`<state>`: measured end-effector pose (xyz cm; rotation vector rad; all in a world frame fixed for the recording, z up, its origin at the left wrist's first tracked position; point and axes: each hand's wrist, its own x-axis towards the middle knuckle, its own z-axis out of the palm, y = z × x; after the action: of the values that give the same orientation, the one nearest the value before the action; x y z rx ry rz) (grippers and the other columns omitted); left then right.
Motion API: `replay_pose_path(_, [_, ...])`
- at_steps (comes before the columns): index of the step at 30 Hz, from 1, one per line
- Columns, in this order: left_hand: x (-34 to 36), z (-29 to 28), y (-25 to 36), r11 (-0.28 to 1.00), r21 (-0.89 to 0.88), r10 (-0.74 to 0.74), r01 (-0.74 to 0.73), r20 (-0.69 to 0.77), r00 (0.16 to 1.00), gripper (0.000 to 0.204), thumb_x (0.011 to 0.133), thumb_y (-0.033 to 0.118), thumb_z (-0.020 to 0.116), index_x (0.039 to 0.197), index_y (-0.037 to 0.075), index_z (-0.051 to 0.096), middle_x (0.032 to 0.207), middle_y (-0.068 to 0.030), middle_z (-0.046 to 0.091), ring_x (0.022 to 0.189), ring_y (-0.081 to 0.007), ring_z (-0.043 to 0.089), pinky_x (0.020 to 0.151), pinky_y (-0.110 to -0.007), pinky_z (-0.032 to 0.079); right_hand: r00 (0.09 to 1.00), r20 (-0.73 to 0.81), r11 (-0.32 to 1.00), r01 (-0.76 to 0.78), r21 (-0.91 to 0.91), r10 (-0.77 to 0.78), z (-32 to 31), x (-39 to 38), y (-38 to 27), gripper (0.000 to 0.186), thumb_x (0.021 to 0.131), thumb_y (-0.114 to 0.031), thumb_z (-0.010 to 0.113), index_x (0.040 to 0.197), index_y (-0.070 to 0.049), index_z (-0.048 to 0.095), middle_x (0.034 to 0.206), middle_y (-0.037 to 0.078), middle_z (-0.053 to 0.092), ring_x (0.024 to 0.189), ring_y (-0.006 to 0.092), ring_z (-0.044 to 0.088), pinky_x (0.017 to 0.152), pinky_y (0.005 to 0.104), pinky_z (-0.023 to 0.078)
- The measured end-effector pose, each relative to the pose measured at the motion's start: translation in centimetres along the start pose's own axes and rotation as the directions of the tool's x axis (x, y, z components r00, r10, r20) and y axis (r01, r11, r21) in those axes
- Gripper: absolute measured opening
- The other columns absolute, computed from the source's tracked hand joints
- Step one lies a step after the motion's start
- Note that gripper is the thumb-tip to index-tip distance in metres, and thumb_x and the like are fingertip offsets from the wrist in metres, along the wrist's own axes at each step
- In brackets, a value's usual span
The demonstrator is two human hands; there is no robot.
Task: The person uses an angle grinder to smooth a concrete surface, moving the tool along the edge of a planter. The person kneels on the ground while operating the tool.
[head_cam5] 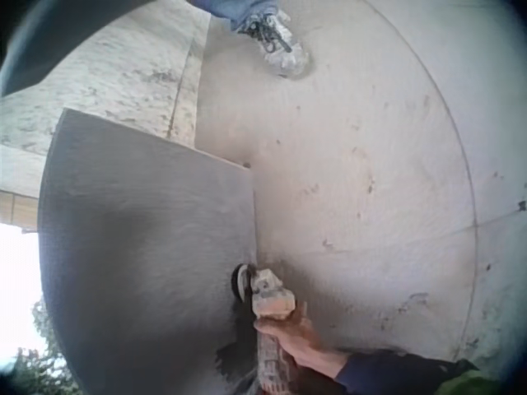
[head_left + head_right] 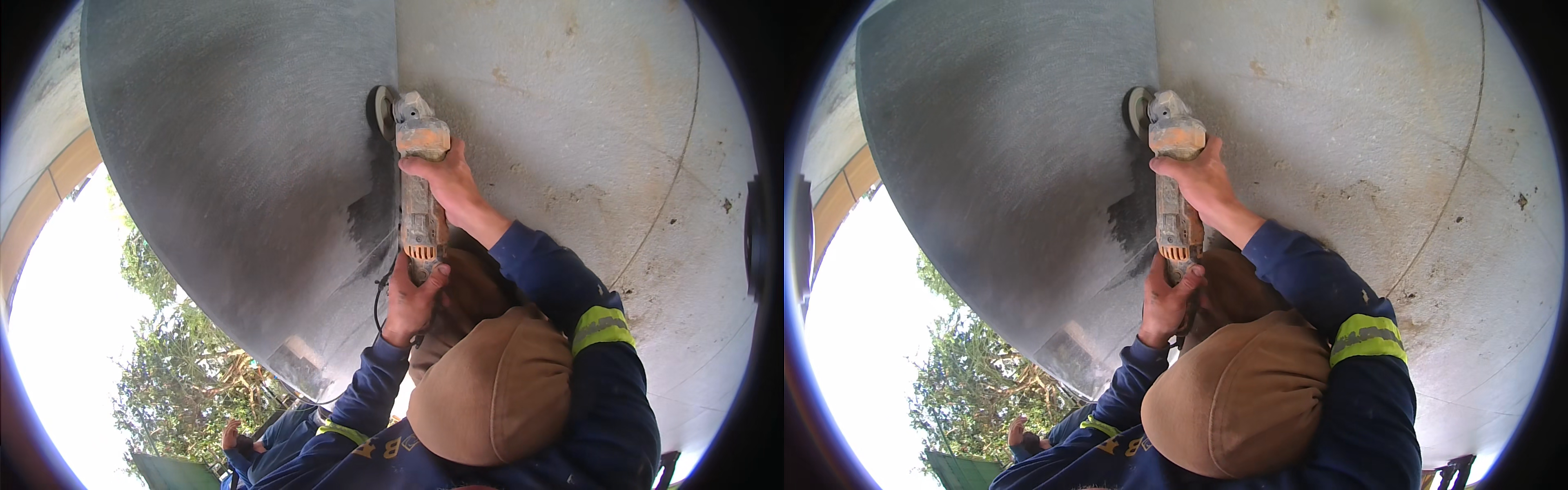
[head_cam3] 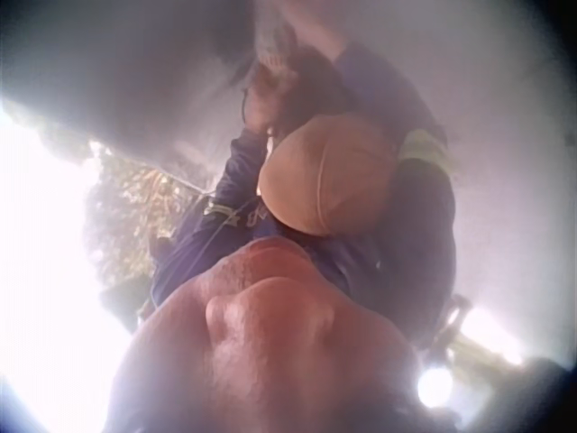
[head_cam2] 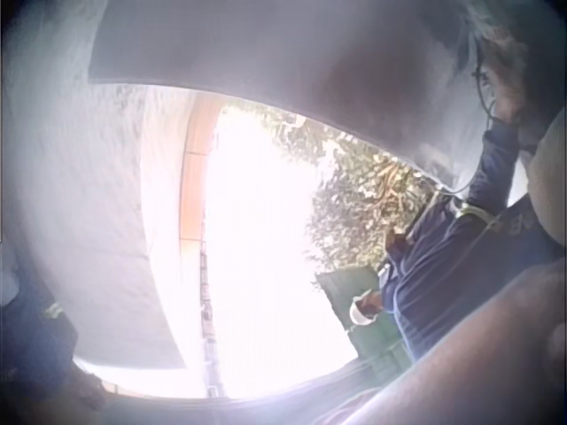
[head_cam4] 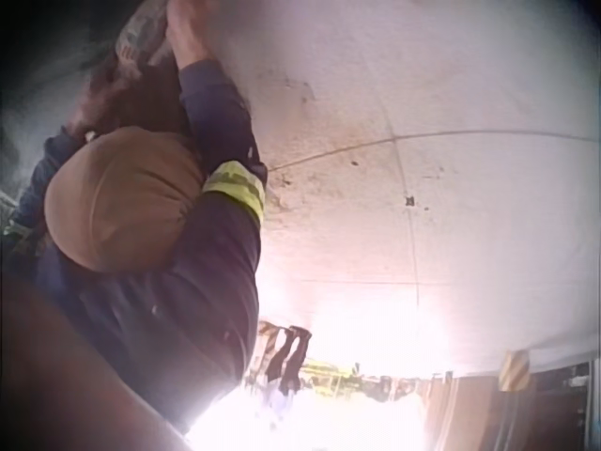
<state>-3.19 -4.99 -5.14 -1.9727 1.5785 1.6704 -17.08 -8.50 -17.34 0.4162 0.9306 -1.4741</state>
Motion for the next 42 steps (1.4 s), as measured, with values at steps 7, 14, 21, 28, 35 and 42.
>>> replay_pose_path(7, [0.7, -0.9, 1.1, 0.997, 0.077, -0.023, 0.019, 0.054, 0.998, 0.045, 0.092, 0.023, 0.072, 0.122, 0.000, 0.048, 0.081, -0.0079, 0.063, 0.059, -0.0155, 0.061, 0.051, -0.029, 0.051, 1.000, -0.025, 1.000, 0.000, 0.008, 0.000, 0.1, 0.6, -0.1, 0.073, 0.079, -0.016, 0.079, 0.128, 0.003, 0.029, 0.117, 0.018, 0.051, 0.107, 0.0242, 0.057, 0.088, 0.0404, 0.052])
replay_pose_path(14, [0.7, -0.8, 2.1, 0.995, 0.092, -0.039, 0.034, 0.057, 0.998, 0.046, 0.090, 0.022, 0.073, 0.122, -0.001, 0.048, 0.083, -0.0070, 0.062, 0.060, -0.0142, 0.060, 0.053, -0.029, 0.051, 0.998, -0.061, 0.999, 0.011, -0.034, -0.013, 0.1, 0.9, 0.0, 0.076, 0.077, -0.019, 0.080, 0.125, 0.006, 0.027, 0.115, 0.022, 0.054, 0.104, 0.0263, 0.060, 0.085, 0.0395, 0.053])
replay_pose_path(21, [0.3, -0.5, 2.1, 0.997, 0.081, -0.023, 0.018, 0.050, 0.999, 0.044, 0.091, 0.023, 0.073, 0.119, -0.001, 0.049, 0.082, -0.0068, 0.062, 0.059, -0.0142, 0.060, 0.052, -0.029, 0.050, 1.000, -0.025, 1.000, 0.014, -0.005, -0.014, 0.1, 0.8, -0.2, 0.075, 0.076, -0.018, 0.080, 0.124, 0.005, 0.027, 0.112, 0.022, 0.054, 0.102, 0.0260, 0.060, 0.083, 0.0400, 0.054])
replay_pose_path(28, [-0.2, -0.1, 2.0, 0.994, 0.099, -0.044, 0.040, 0.036, 0.998, 0.039, 0.093, 0.025, 0.070, 0.117, 0.002, 0.049, 0.079, -0.0072, 0.063, 0.056, -0.0151, 0.061, 0.051, -0.028, 0.050, 1.000, -0.013, 1.000, -0.008, -0.025, 0.008, 0.0, 0.6, -0.2, 0.074, 0.077, -0.019, 0.080, 0.122, 0.005, 0.027, 0.112, 0.022, 0.054, 0.101, 0.0265, 0.061, 0.083, 0.0416, 0.054])
replay_pose_path(35, [0.2, -0.4, 1.7, 0.997, 0.079, -0.030, 0.025, 0.057, 0.998, 0.040, 0.093, 0.026, 0.071, 0.116, 0.002, 0.049, 0.079, -0.0074, 0.063, 0.056, -0.0149, 0.061, 0.052, -0.028, 0.050, 0.999, -0.046, 0.998, -0.009, -0.066, 0.006, 0.0, 1.1, -0.3, 0.076, 0.076, -0.019, 0.081, 0.123, 0.006, 0.026, 0.112, 0.023, 0.054, 0.101, 0.0283, 0.062, 0.082, 0.0417, 0.055])
replay_pose_path(42, [-0.1, 0.0, 2.8, 0.996, 0.064, -0.058, 0.056, 0.022, 0.998, 0.039, 0.091, 0.023, 0.073, 0.114, 0.001, 0.050, 0.077, -0.0062, 0.062, 0.055, -0.0134, 0.059, 0.050, -0.028, 0.049, 0.999, -0.026, 0.999, -0.037, -0.008, 0.037, 0.2, 0.8, -0.5, 0.075, 0.077, -0.019, 0.080, 0.124, 0.006, 0.027, 0.111, 0.023, 0.054, 0.100, 0.0286, 0.061, 0.082, 0.0433, 0.055])
